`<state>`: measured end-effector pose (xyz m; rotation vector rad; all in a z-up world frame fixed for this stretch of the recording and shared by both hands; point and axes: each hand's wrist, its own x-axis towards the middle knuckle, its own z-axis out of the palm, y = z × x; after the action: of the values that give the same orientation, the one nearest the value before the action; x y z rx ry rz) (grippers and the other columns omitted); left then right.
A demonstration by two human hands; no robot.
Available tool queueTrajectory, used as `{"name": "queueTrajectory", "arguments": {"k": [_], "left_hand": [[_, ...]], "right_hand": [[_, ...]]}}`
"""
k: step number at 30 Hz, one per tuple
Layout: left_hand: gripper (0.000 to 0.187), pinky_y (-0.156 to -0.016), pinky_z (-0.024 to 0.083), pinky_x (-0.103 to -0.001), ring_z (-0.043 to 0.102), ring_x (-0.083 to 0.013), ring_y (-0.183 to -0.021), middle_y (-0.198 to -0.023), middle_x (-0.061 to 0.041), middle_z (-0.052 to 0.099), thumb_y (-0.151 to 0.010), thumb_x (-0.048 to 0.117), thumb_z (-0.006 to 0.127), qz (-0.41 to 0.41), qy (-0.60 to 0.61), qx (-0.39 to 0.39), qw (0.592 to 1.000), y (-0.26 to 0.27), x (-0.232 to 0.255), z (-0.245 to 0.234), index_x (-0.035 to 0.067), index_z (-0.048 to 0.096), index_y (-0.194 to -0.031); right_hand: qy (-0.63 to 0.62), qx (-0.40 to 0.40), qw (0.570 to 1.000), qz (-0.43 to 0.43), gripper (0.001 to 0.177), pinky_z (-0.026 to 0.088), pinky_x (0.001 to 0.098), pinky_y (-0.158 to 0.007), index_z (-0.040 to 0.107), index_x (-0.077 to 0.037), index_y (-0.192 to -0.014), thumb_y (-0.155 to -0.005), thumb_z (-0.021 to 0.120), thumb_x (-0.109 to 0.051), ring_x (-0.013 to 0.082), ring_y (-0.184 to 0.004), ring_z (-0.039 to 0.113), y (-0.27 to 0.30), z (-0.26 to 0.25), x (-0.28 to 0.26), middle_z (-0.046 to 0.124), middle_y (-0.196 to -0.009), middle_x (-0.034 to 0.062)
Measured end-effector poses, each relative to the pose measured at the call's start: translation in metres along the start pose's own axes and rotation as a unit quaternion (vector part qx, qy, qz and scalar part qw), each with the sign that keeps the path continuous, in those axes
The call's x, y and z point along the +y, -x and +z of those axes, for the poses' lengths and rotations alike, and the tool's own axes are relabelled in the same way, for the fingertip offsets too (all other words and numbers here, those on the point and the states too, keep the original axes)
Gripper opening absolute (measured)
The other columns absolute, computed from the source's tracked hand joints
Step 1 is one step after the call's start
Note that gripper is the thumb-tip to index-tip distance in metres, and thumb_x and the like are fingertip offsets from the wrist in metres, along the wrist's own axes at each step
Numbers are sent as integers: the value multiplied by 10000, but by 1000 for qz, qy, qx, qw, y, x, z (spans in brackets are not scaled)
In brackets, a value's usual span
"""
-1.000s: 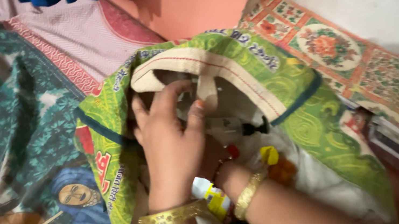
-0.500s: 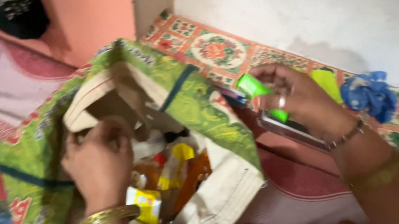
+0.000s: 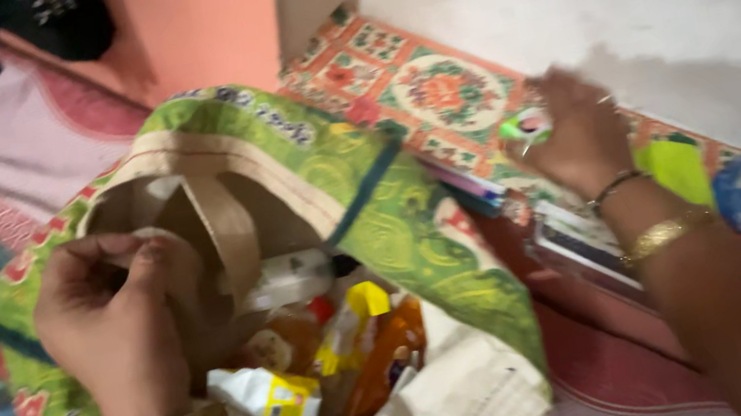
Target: The person unpacks items from a tote bag and wipes them with a blue cloth, then places them on a wall shelf. They also rearrange stacked plastic containers and other items on the shelf.
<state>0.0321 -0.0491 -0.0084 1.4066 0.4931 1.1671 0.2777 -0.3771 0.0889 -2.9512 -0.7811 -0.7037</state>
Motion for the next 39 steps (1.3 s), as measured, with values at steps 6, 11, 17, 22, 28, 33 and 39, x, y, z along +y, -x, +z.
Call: {"name": "queueTrajectory", "arguments": {"k": [6,11,17,22,28,33,39], "left_hand": [[192,-619,477,-217,581,-68,-691,-852,-29,648,-926,-49,627,-83,162,15,983,-4,14,-4,10,633,-1109],[242,-654,495,-222,599,-75,-742,-908,-19,655,-899,-20,604,-99,198,-4,975,0,38,-22,15,654,-1133],[244,-693,524,-223,619,-70,-786,-905,2,670,-855,19,640,-130,85,-55,986,11,52,-41,33,676,-1097],[226,-695,516,-233,601,-73,-772,-871,5,660,-848,47,647,-127,90,-63,986,6,50,-34,45,680,-1072],[239,-606,488,-270,562,-99,-636,-724,-12,636,-793,101,671,-140,-63,-79,985,3,40,-20,80,723,-1026],[221,-593,484,-249,566,-78,-652,-763,22,635,-805,90,662,-138,-12,-69,988,2,25,-13,79,708,-1021],[310,-559,466,-253,527,-76,-672,-811,37,564,-794,38,662,-174,106,-40,978,12,6,-3,78,631,-1100]], "right_hand": [[-346,7,917,-198,397,543,397,-1022,650,-119,-1331,-971,717,-273,286,-1255,674,12,-61,-102,678,-1377,124],[-218,-266,871,-351,223,560,421,-917,729,-128,-1089,-878,664,-162,282,-1053,712,65,-28,-230,752,-1106,84],[-88,-402,880,-236,530,534,460,-915,623,-224,-1322,-798,695,-189,350,-1096,652,100,79,-250,697,-1166,147],[40,-344,904,-250,289,546,462,-922,708,-166,-1146,-862,655,-159,323,-1105,666,112,123,-234,699,-1194,116],[-124,-397,889,-189,371,569,428,-872,733,-168,-1048,-683,781,-214,330,-983,713,86,48,-234,744,-1021,118],[-205,-192,922,-267,366,565,436,-784,735,-133,-1073,-761,831,-297,335,-876,719,76,-44,-229,754,-963,136],[-415,-82,900,-109,422,625,341,-919,671,-58,-1226,-820,786,-38,183,-1000,738,78,-144,-118,749,-1145,73]]}}
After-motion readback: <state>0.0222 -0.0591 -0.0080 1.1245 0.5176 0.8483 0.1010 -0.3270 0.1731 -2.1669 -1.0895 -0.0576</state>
